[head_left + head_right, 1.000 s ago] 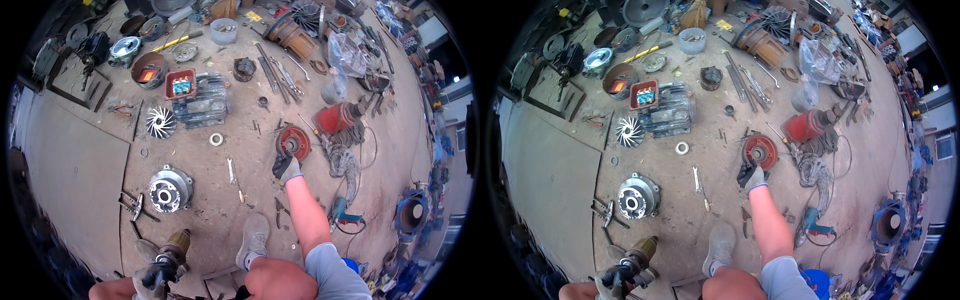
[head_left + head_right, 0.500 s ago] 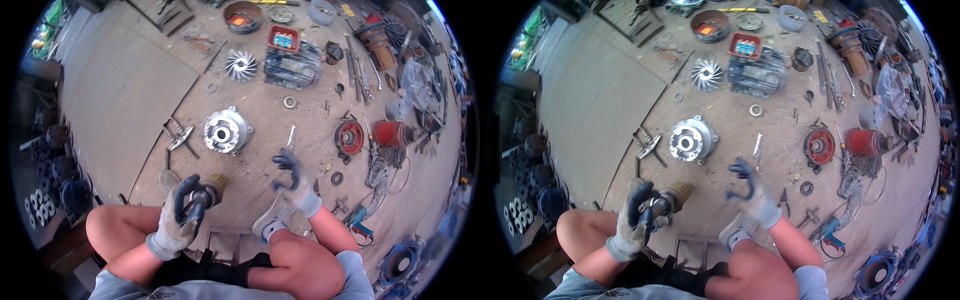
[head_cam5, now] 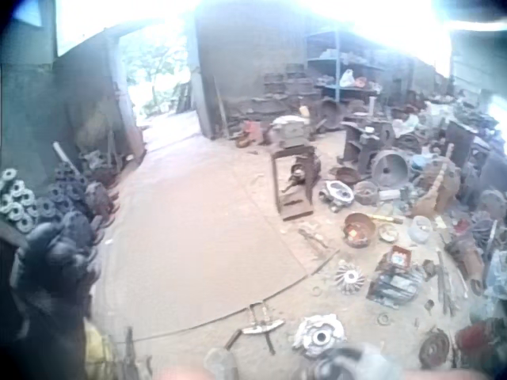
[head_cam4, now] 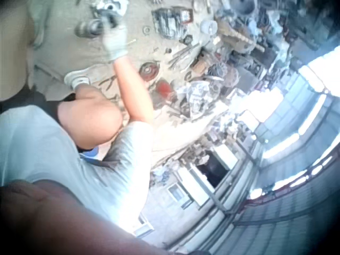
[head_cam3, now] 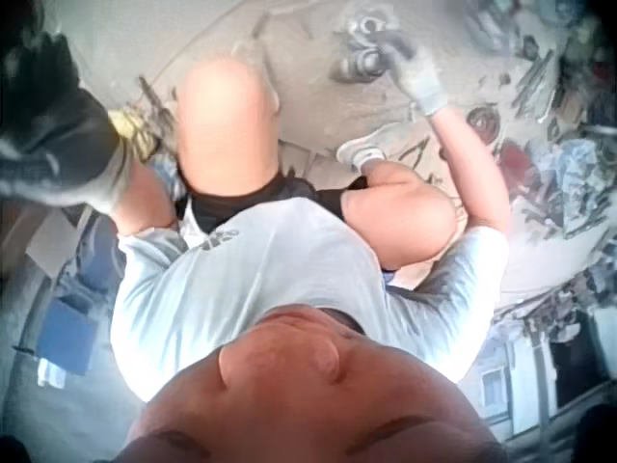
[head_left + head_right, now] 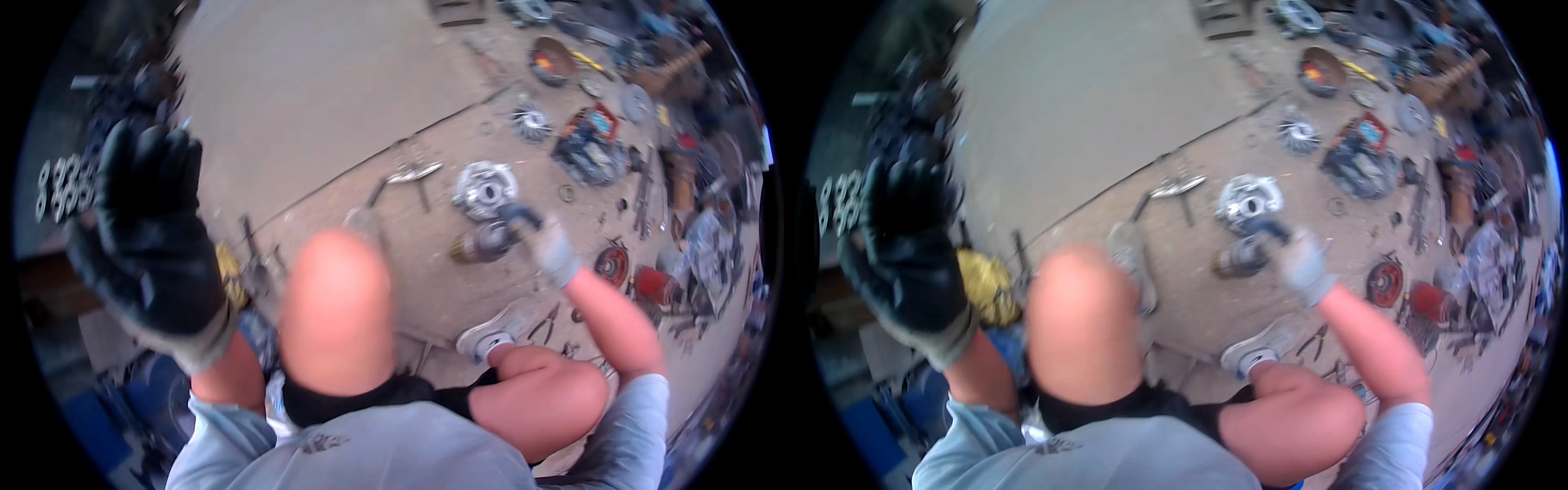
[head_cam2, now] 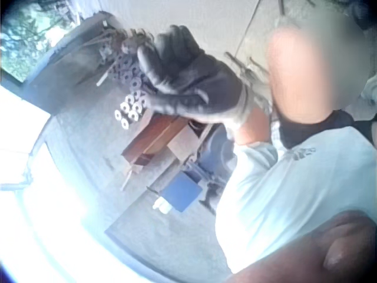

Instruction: The person sits on the floor and assembles mechanical parts, including a rotor and housing. They use a hammer to tap components into place and handle various tools and parts scattered around the workspace.

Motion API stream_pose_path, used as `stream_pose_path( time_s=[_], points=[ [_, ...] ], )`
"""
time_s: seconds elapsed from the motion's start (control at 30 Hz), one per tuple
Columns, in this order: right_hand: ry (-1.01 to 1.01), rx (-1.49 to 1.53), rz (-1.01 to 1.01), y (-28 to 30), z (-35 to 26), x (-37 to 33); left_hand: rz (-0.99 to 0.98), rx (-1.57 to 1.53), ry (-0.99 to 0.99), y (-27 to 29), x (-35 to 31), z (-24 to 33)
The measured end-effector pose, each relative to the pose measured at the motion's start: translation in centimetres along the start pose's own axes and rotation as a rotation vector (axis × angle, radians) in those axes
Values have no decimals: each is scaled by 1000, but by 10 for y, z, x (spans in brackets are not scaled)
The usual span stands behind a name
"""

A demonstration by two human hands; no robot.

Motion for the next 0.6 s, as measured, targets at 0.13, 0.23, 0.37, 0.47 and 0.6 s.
stream_pose_path(
  time_s=[0.13,0.23,0.37,0.47,0.6],
  points=[
    [-41,210,64,42,26,18,7,785,116,134,-67,0],
    [-48,371,212,26,15,9,-52,1139,973,244,-171,-16],
    [-47,259,234,66,52,-7,-236,738,1880,303,-387,-65],
    [-114,295,314,49,50,-20,-366,473,2257,271,-557,-43],
    [-152,276,359,23,34,-53,580,-567,2459,229,-740,-9]
  ],
)
Point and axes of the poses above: each hand's wrist, its own x-axis towards the middle knuckle, its own y-axis out of the back of the hand, z = x × y, the point moved 6 cm from there along x, towards the middle knuckle, and after that the axes turned 7 degrees about x, right-handed, at the moved point
